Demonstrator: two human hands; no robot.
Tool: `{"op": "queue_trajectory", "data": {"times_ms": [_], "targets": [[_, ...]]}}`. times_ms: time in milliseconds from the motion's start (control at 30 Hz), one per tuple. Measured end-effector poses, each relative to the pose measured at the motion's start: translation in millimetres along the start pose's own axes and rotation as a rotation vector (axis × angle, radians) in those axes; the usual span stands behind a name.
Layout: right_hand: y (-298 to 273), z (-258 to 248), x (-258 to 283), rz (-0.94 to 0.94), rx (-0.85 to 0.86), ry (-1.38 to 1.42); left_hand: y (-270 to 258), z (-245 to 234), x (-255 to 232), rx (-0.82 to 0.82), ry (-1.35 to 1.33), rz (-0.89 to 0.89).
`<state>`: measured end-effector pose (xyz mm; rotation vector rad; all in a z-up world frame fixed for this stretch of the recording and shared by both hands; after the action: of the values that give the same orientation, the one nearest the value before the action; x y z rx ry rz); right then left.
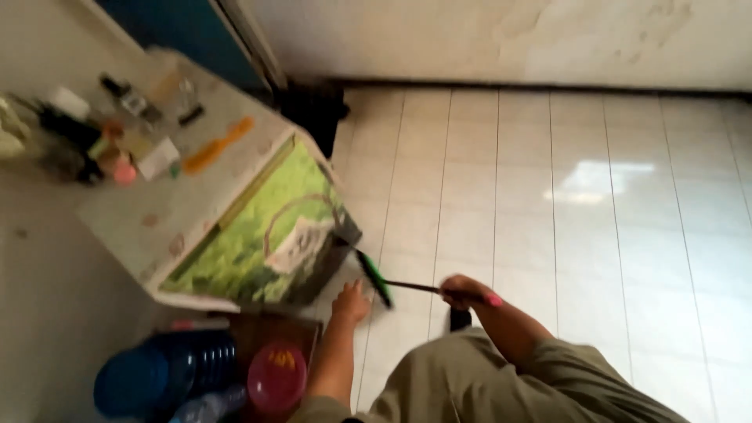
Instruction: Sweeping a tiled indoor floor using a handheld broom.
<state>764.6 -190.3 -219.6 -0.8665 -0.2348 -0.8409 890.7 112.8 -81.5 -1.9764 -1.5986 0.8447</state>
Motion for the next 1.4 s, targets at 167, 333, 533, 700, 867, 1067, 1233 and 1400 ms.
{"op": "queue_trajectory", "data": {"times_ms": [167,333,533,700,867,1067,1233,1400], "targets": [[-64,-147,18,-0.030,-0.249,0.074,43,-41,-56,-0.101,0.025,0.063],[-107,-238,80,-0.100,-0.282,0.095,72,-53,-143,-0.083,0.063,0.074],[-170,-342,111,0.138,-0.780,-0.001,94,-42,-248,0.014,0.235,0.210],[-152,-356,135,0.022,-0.957,-0.027,127,-49,-319,0.044,0.308,0.365],[-95,-315,102,0.018,-0.968,0.161,149,-68,-347,0.105,0.412,0.415],[-11,-271,111,0.188,-0.605,-0.131,217,-99,-345,0.058,0.398,0.409],[37,-198,196,0.289,-0.426,-0.146,272,-155,-333,0.139,0.324,0.302],[35,-103,263,0.322,-0.475,-0.038,297,-194,-322,0.050,0.354,0.316]]}}
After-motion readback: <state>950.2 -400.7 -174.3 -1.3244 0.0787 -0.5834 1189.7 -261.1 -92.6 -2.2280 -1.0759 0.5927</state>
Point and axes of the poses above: each hand's wrist, its own y-axis towards the middle knuckle, its own z-axis out of the palm, x = y × z, the point moved 8 cm from there along y, towards the middle knuckle, and after that the axes turned 1 degree about y, right-handed, at the moved point
